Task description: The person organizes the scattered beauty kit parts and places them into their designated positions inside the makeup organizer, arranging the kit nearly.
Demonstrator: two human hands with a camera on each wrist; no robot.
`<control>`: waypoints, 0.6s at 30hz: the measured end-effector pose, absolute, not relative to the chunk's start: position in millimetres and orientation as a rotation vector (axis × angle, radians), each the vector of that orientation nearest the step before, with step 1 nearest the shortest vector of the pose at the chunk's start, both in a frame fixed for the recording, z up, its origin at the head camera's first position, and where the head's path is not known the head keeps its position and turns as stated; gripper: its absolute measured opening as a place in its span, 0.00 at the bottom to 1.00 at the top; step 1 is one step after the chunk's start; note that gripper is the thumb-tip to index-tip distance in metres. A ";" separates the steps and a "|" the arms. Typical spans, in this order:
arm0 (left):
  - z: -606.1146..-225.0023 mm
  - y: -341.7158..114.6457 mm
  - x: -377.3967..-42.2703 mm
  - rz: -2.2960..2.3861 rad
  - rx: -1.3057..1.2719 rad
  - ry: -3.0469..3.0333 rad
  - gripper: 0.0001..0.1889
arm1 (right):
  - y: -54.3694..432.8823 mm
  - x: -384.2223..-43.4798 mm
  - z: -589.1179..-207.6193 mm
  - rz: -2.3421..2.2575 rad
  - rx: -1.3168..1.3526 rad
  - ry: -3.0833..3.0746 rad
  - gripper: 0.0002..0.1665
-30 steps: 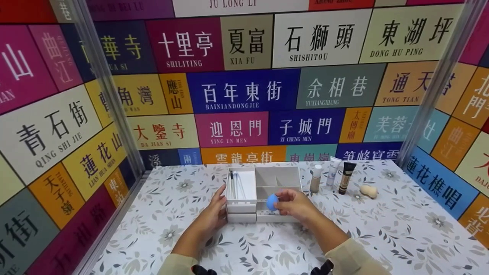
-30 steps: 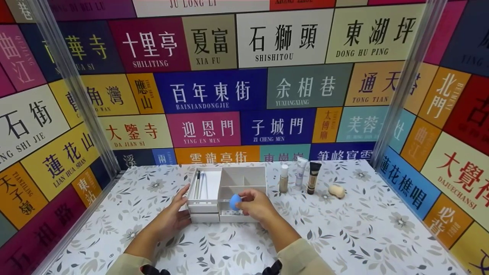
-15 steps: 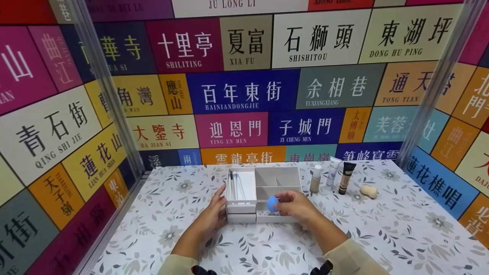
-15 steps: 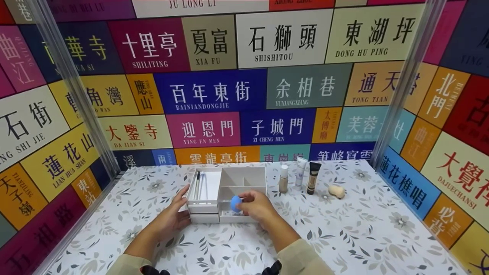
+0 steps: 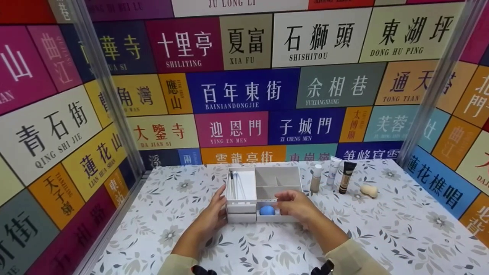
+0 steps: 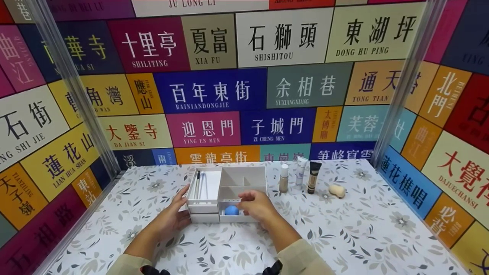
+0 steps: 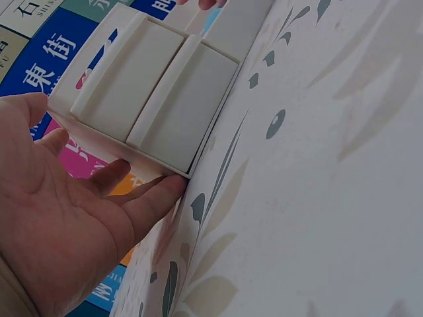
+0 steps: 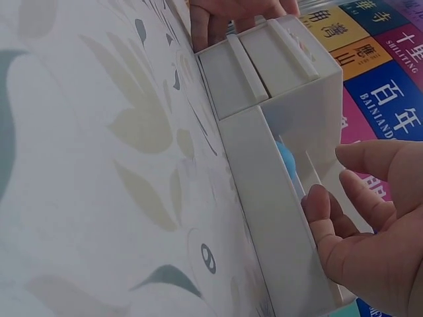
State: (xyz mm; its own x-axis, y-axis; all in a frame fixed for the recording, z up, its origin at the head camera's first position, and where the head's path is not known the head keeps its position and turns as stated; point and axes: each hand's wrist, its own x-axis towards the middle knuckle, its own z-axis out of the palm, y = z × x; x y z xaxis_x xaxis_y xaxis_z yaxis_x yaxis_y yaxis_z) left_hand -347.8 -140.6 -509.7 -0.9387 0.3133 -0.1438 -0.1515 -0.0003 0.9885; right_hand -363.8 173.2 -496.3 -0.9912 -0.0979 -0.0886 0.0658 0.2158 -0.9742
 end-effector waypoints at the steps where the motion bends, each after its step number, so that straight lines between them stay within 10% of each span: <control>1: -509.8 -140.5 -348.2 2.008 0.165 1.959 0.31 | 173.7 -364.0 -495.6 -1.893 -0.029 2.340 0.23; 18: -510.2 -137.8 -351.3 2.040 0.129 1.942 0.31 | 222.5 -360.0 -472.6 -2.005 -0.058 2.300 0.28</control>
State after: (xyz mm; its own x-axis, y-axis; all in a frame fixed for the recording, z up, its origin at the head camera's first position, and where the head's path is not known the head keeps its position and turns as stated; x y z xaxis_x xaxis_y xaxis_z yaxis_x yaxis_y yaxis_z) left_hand -351.3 -137.8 -510.2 -0.9446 0.2901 -0.1537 -0.1677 -0.0239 0.9855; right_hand -360.0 222.5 -472.6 -0.9952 -0.0877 -0.0425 0.0302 0.1374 -0.9901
